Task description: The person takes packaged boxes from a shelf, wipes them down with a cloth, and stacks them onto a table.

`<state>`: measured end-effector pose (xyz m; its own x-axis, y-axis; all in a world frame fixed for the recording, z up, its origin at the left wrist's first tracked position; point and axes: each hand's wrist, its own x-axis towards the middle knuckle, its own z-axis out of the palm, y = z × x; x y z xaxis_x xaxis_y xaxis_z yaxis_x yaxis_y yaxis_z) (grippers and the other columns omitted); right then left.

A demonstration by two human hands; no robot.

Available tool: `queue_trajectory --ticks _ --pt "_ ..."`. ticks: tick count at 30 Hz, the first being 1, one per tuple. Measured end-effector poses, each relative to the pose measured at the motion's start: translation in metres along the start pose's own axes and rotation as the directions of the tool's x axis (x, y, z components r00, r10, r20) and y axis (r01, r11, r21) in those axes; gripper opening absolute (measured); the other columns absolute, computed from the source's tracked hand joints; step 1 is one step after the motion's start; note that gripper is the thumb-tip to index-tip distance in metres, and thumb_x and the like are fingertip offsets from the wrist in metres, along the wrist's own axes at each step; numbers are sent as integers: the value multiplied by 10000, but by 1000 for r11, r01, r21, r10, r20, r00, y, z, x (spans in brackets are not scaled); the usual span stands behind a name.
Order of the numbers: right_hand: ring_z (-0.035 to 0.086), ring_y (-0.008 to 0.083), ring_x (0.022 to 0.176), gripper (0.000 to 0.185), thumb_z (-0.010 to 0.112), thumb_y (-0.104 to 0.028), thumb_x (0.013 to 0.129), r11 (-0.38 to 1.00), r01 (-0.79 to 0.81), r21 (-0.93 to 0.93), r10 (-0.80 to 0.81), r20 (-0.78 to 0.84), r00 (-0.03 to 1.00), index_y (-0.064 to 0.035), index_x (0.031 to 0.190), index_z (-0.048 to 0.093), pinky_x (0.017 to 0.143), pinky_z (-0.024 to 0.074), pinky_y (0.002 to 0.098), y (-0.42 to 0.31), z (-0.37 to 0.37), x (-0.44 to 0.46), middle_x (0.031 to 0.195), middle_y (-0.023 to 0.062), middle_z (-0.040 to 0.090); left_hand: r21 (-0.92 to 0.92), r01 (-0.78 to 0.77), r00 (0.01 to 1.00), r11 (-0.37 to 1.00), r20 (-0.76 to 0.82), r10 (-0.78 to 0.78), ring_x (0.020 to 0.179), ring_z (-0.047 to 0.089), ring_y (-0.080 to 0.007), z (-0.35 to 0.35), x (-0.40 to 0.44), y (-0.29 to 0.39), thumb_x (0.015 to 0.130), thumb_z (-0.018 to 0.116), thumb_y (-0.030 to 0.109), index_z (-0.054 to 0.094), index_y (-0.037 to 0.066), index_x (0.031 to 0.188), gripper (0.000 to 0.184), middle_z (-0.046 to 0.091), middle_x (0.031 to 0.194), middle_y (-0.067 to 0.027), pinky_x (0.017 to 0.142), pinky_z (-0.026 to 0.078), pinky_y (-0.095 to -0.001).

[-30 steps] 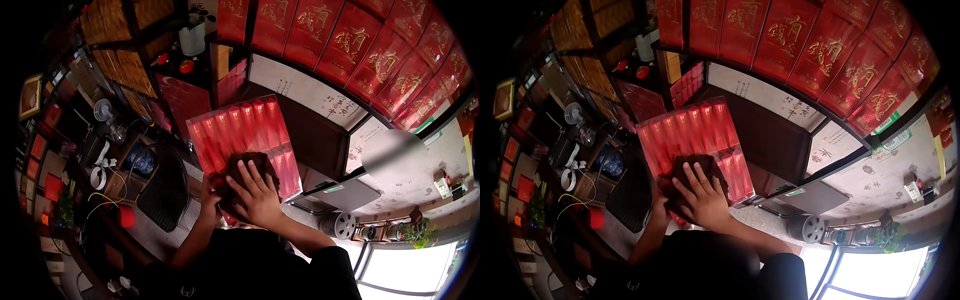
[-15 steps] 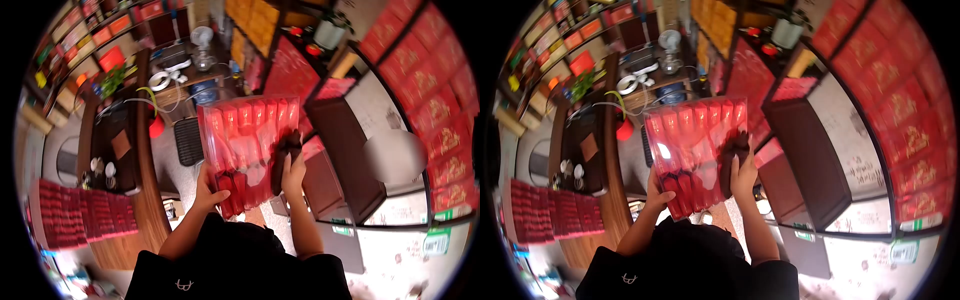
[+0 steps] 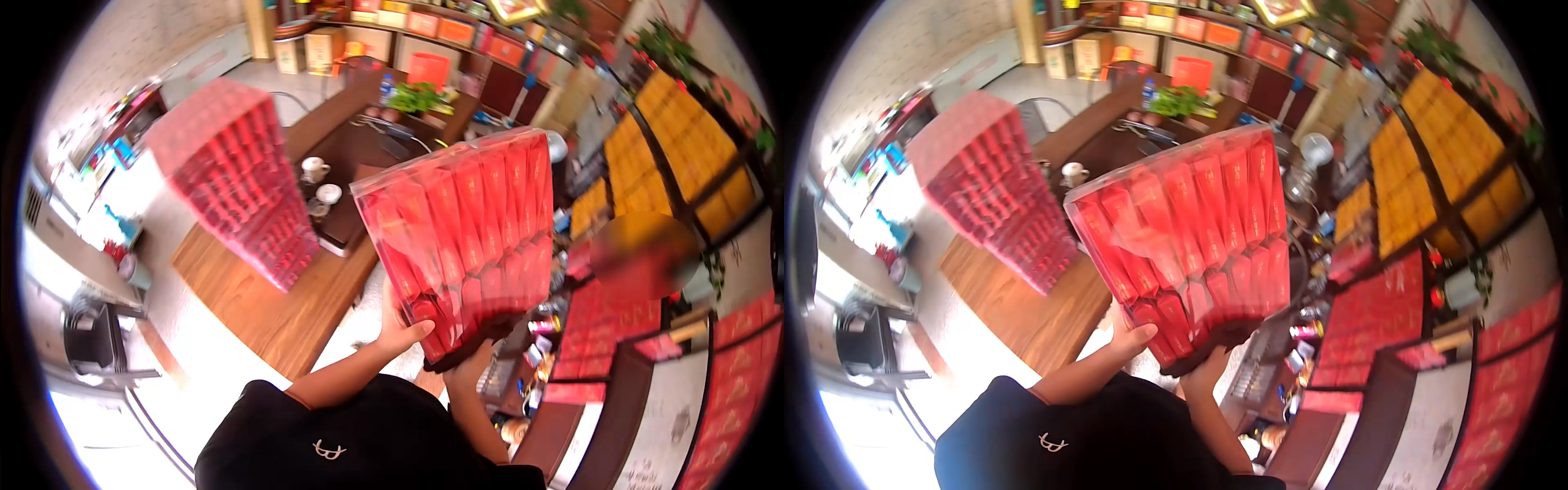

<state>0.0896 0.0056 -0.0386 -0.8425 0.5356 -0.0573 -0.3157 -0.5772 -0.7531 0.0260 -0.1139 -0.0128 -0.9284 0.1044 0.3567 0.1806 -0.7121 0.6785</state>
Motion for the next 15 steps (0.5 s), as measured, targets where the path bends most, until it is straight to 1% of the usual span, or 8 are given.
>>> queue_trajectory --ticks 1,3,5,7,10,11,12,15 --pt "438 267 1315 579 427 -462 1018 1000 -25 1 25 42 999 -89 1445 313 1108 362 461 8 11 -1 1426 76 424 -10 -29 999 1000 -29 29 1331 373 -212 -8 6 16 720 815 182 127 69 1505 1049 356 1430 -93 1108 309 -395" --pt "410 292 1345 643 461 -493 993 989 -132 -71 147 292 945 -90 1461 284 1130 334 495 23 25 -6 1455 96 398 -66 -104 992 992 -81 98 1338 374 -243 -29 9 44 714 793 155 122 67 1504 1040 353 1434 -116 1118 303 -420" --pt "402 312 1351 677 495 -496 973 964 -205 -172 255 360 897 -90 1468 273 1128 336 505 36 40 -1 1464 109 387 -100 -193 976 976 -120 180 1342 386 -300 -56 0 68 699 756 123 111 34 1499 1032 353 1443 -150 1129 298 -455" --pt "394 332 1358 714 529 -499 953 925 -257 -279 357 414 837 -90 1474 262 1127 338 514 51 61 3 1473 122 376 -58 -238 969 970 -91 232 1303 445 -335 -95 -19 89 679 747 181 205 0 1473 978 426 1412 -182 1126 317 -474" --pt "518 251 1214 725 663 -302 899 914 -404 20 349 466 813 -70 1461 267 1024 436 436 80 92 2 1338 140 467 49 -219 973 974 -62 222 1245 513 -343 -119 -45 150 700 728 245 321 -6 1434 876 494 1369 -203 1094 376 -475" --pt "519 241 1213 735 688 -285 882 955 -203 -218 293 565 771 -52 1448 283 1026 429 424 98 90 2 1348 147 465 74 -241 965 968 -93 247 1242 516 -340 -127 -56 164 705 725 246 324 -5 1432 867 497 1365 -200 1091 380 -471" --pt "520 231 1212 744 714 -268 864 920 59 -388 232 657 718 -33 1435 298 1028 423 413 117 87 3 1358 154 464 98 -268 951 958 -131 280 1239 519 -336 -137 -68 176 710 723 246 328 -5 1430 859 501 1361 -198 1088 384 -468" --pt "592 190 1059 637 728 -154 827 933 14 -359 268 721 639 -21 1334 365 947 469 354 133 123 -17 1186 120 559 166 -382 862 909 -291 415 1231 527 -325 -173 -103 195 725 716 248 338 -5 1423 833 511 1351 -190 1078 396 -458"
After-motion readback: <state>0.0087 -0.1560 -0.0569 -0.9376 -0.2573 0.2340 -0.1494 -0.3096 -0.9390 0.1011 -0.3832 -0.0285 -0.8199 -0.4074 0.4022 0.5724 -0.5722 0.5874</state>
